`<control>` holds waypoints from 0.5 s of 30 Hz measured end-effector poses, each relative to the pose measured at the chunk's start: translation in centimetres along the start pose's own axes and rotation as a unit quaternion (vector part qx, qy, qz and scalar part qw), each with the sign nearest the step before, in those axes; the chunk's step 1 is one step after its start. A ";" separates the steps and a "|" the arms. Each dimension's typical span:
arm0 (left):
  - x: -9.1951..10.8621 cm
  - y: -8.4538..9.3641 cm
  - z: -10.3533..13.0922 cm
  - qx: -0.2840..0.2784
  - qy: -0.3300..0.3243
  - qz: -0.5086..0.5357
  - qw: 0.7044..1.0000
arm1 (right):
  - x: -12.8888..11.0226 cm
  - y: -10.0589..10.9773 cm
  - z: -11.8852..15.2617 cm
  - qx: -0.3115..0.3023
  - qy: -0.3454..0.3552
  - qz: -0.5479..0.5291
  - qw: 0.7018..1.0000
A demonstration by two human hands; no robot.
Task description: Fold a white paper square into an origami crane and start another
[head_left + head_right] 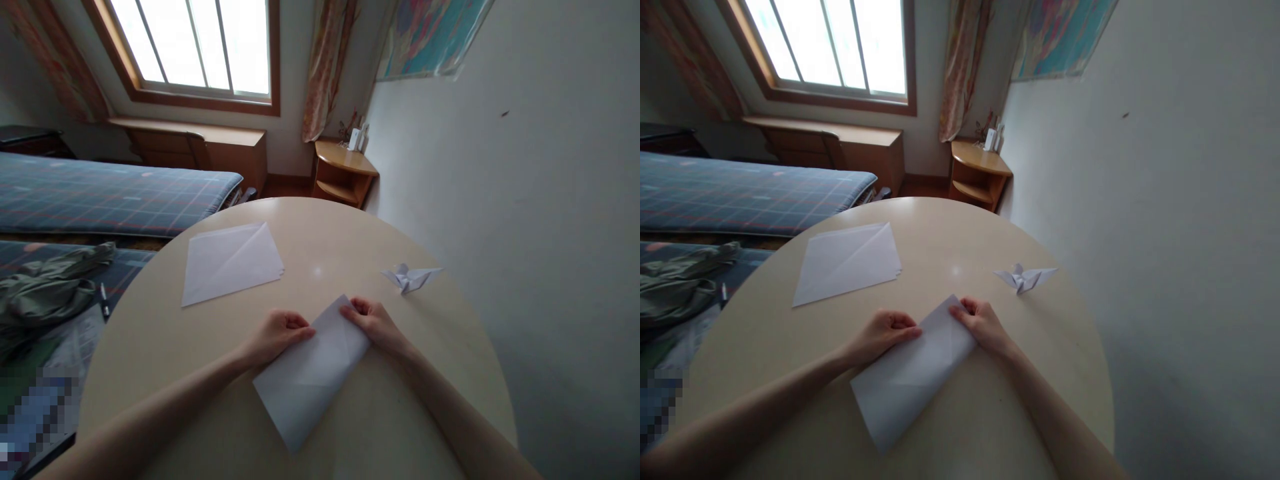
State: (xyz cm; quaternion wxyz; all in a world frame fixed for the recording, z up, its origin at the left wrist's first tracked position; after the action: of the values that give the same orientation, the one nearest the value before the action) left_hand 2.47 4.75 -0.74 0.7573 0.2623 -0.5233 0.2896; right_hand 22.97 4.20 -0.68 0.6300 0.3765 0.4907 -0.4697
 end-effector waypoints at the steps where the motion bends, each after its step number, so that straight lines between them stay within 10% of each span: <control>1: 0.2 0.0 0.1 -0.001 -0.003 -0.005 1.000 | -0.1 0.0 0.0 0.001 0.000 -0.001 1.000; 15: -0.6 0.1 -0.4 -0.043 -0.002 0.075 0.996 | -0.2 -0.3 0.2 0.033 0.000 -0.010 0.999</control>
State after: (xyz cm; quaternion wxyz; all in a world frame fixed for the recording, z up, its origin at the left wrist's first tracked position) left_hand 2.45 5.00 -1.41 0.7429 0.1902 -0.5552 0.3218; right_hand 22.76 4.03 -0.46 0.6126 0.3919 0.4790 -0.4917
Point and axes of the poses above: each hand's wrist, its own z-axis away from the middle knuckle, its own y-axis out of the back of the hand, x = y × z, the point moved 3 cm from there along -z, towards the middle knuckle, and after that the axes turned 10 degrees about -x, right-handed, at the moved point
